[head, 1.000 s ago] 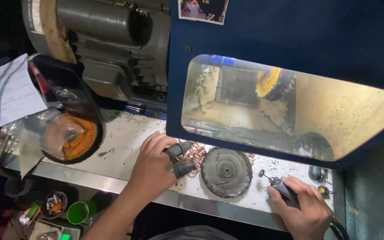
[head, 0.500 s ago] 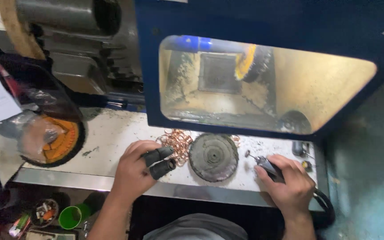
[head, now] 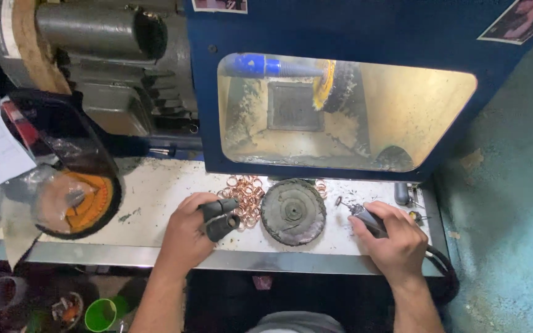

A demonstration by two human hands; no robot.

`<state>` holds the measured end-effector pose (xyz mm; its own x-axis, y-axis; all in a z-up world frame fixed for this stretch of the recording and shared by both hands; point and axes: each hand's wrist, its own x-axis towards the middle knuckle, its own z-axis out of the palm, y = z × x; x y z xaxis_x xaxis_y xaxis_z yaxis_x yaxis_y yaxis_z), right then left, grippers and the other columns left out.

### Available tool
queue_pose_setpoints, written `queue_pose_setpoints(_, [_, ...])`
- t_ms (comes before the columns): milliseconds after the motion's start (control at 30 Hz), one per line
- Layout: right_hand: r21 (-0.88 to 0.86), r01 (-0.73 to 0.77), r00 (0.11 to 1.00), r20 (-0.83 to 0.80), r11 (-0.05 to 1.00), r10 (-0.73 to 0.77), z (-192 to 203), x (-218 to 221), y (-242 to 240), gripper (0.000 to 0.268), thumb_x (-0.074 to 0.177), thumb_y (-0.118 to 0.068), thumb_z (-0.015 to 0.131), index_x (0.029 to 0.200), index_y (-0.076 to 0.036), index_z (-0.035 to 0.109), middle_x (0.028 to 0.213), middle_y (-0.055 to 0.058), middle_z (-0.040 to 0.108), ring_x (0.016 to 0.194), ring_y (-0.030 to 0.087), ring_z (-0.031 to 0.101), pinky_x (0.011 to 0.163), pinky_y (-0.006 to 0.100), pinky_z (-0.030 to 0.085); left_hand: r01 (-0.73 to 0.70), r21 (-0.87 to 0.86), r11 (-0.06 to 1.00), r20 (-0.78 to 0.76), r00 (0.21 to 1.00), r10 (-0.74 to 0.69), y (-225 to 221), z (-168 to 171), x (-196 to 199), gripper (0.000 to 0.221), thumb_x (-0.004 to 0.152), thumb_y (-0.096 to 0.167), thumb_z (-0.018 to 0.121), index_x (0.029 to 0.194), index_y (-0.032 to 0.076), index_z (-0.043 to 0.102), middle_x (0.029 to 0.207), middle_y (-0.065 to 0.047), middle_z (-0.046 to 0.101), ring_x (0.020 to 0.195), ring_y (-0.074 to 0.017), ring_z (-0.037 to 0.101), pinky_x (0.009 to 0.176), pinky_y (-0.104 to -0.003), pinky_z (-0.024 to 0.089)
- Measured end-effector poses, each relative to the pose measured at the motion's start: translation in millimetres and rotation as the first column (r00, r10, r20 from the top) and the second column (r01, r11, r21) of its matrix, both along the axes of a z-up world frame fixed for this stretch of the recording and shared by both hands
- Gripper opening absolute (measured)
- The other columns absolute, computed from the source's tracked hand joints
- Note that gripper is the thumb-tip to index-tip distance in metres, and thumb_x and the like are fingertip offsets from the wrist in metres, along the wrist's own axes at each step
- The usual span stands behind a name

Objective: Using a handheld rotary tool to polish and clean a circular metal jewelry component on a workbench.

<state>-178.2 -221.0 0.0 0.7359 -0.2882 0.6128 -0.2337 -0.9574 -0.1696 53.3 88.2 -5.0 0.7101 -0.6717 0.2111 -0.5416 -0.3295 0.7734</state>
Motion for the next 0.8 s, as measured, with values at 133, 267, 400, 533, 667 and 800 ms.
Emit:
queue_pose_setpoints(133, [-0.041,0.019,1.0,-0.012,0.999,-0.019,-6,2,0,0.04,0.083,-0.031,0.09,0.112,-0.01,0.072,0.109,0.006,0.077,0.095,0.026,0.075,0.086,0.037,0.059,0.12,-0.09,0.989,-0.035,0.992,-0.123,2,10,-2,0.06,0.086,0.065,0.06,0.105,0.009,0.073,0.102,-0.005,0.068,0.096,-0.0272,0.066,0.081,-0.04,0.052])
queue_pose_setpoints(267, [-0.095,0.041,0.999,0.022,0.995,-0.039,-10,5,2,0.039,0.084,-0.031,0.09,0.112,-0.011,0.072,0.108,0.005,0.077,0.096,0.023,0.075,0.086,0.036,0.059,0.15,-0.029,0.988,-0.057,0.987,-0.152,5,16,-8,0.074,0.083,0.079,0.044,0.104,0.014,0.074,0.105,-0.001,0.07,0.1,-0.0242,0.064,0.084,-0.04,0.051])
queue_pose_setpoints(400, [0.086,0.251,0.93,-0.297,0.964,-0.216,7,18,2,0.048,0.082,-0.054,0.08,0.115,-0.022,0.064,0.107,0.001,0.075,0.08,0.029,0.073,0.06,0.043,0.057,0.182,-0.012,0.983,-0.052,0.982,-0.183,5,15,-7,0.062,0.084,0.069,0.057,0.108,0.016,0.079,0.111,0.001,0.071,0.104,-0.027,0.064,0.086,-0.045,0.051])
queue_pose_setpoints(533, [0.084,0.287,0.87,-0.44,0.954,-0.223,21,55,-8,0.037,0.088,-0.038,0.075,0.116,-0.014,0.07,0.104,0.005,0.073,0.089,0.032,0.07,0.064,0.049,0.058,0.219,-0.033,0.975,-0.021,0.975,-0.22,5,13,-6,0.055,0.086,0.063,0.063,0.106,0.013,0.076,0.11,-0.002,0.071,0.103,-0.0278,0.066,0.087,-0.043,0.051])
queue_pose_setpoints(667, [0.252,0.501,0.637,-0.755,0.828,-0.155,85,107,19,0.034,0.096,-0.049,0.061,0.11,-0.02,0.073,0.105,0.002,0.073,0.094,0.024,0.07,0.081,0.037,0.057,0.168,0.006,0.986,-0.052,0.985,-0.167,4,14,-8,0.061,0.085,0.069,0.057,0.099,0.013,0.077,0.108,0.0,0.071,0.103,-0.0263,0.065,0.087,-0.044,0.052])
queue_pose_setpoints(800, [0.363,0.473,0.568,-0.822,0.803,0.037,117,134,31,0.039,0.097,-0.032,0.066,0.135,-0.023,0.061,0.118,0.0,0.075,0.098,0.018,0.071,0.078,0.031,0.059,0.124,-0.022,0.992,-0.052,0.991,-0.125,5,16,-9,0.066,0.084,0.073,0.053,0.101,0.014,0.076,0.107,-0.001,0.072,0.103,-0.0242,0.067,0.087,-0.042,0.053])
